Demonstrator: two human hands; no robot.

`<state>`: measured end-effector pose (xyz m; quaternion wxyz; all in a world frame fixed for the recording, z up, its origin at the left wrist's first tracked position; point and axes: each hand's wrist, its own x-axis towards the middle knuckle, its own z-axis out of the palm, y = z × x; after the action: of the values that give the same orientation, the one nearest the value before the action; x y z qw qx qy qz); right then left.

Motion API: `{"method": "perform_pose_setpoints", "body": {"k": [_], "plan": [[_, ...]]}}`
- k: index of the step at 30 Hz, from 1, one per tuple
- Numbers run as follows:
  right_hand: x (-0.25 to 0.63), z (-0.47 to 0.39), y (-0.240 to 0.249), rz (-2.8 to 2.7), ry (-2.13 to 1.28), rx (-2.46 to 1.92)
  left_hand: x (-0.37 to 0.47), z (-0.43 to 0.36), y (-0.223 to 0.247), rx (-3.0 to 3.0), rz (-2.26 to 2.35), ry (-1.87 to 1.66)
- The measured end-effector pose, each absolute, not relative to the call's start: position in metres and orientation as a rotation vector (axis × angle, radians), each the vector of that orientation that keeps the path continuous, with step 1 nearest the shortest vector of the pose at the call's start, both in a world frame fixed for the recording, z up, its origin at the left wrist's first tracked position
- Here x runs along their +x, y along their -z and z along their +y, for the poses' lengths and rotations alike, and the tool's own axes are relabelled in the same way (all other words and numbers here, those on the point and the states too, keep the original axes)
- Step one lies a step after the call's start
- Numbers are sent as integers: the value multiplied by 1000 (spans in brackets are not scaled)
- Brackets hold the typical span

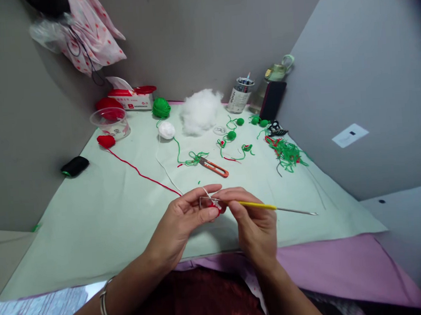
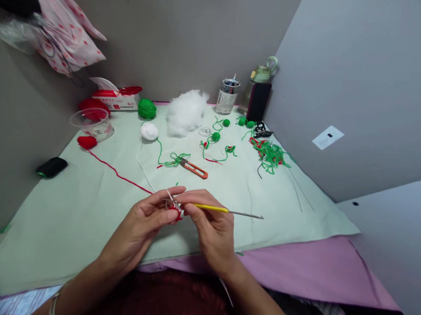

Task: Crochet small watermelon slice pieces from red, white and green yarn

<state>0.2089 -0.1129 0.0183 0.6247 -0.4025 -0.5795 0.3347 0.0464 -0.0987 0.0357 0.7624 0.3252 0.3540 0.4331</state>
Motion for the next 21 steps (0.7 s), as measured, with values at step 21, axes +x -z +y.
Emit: {"method": "perform_pose_setpoints", "body": {"k": [21], "plan": [[215,-126,-20,-1762,-267,-830,44,-102,-38,872,847,-1076]]}}
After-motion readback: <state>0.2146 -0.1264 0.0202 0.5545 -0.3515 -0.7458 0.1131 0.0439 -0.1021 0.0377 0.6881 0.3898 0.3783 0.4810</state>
